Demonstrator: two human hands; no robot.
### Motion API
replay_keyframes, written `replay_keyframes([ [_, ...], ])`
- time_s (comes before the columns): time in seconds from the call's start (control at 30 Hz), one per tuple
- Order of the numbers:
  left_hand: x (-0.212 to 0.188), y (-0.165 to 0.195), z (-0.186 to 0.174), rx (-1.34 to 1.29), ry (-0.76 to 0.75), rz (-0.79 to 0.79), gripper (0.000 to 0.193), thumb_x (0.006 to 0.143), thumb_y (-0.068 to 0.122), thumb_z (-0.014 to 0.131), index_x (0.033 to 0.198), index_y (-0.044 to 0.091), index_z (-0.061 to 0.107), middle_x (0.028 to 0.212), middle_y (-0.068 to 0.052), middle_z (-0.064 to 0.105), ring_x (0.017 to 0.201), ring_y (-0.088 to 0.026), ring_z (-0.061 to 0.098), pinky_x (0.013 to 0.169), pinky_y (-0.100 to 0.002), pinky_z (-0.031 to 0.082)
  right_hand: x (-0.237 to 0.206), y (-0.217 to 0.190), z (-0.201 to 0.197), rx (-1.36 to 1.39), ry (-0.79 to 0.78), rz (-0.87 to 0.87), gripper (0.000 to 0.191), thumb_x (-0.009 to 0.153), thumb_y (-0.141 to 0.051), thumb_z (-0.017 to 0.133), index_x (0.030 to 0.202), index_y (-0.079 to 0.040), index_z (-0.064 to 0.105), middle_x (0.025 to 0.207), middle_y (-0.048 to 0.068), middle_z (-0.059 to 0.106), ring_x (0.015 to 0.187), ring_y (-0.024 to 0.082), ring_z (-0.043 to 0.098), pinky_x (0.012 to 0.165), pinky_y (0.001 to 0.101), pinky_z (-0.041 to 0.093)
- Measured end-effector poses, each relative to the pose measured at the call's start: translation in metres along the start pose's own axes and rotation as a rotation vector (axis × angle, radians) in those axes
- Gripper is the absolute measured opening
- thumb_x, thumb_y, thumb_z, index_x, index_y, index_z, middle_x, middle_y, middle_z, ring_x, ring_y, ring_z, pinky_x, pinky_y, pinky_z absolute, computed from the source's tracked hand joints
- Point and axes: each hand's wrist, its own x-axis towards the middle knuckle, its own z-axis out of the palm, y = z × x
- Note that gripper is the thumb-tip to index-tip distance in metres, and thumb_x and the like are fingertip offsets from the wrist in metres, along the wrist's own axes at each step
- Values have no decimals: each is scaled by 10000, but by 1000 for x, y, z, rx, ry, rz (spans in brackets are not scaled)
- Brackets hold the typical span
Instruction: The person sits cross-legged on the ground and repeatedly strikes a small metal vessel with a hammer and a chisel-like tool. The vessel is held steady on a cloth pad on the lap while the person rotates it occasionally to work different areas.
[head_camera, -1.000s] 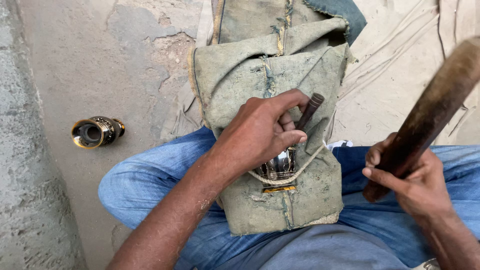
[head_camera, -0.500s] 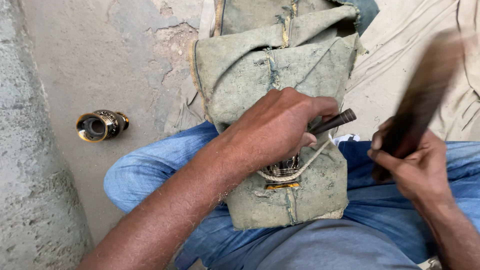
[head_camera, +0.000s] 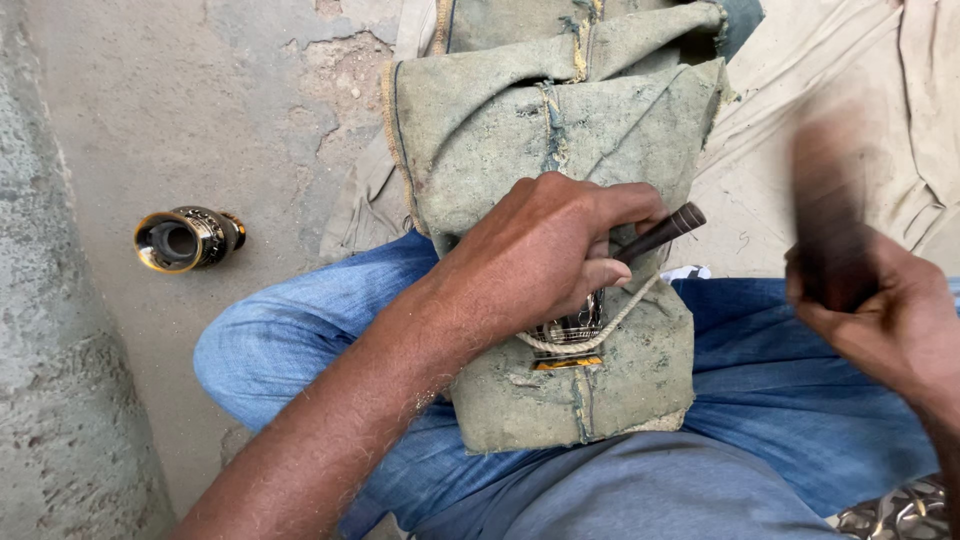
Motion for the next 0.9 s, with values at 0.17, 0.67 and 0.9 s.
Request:
replay_keyframes([
  [0.17, -4, -3, 2, 1, -21, -66, 456, 769, 171, 821, 1209, 153, 700, 866, -54, 790, 718, -166, 753, 650, -374, 595, 5, -6, -4, 54, 76, -19, 376, 760, 26, 728, 1112, -70, 636, 905, 42, 705, 837, 88, 693, 771, 250, 597],
  [0.67, -36, -10, 12, -78, 186, 52, 426, 855, 136, 789, 1265, 108, 677, 1032, -101, 776, 805, -140, 762, 724, -315, 640, 22, 12, -26, -277, 7, -165, 256, 884, 97, 756, 1092, -29, 675, 823, 61, 680, 719, 133, 690, 632, 259, 585],
  [0.9, -34, -12, 11, -31, 109, -9, 427, 817, 176, 815, 1226, 128, 702, 947, -61, 788, 757, -144, 761, 692, -320, 624, 14, 27, -28, -237, 71, -205, 225, 894, 54, 778, 1043, -15, 625, 878, 71, 694, 794, 136, 702, 732, 281, 585],
])
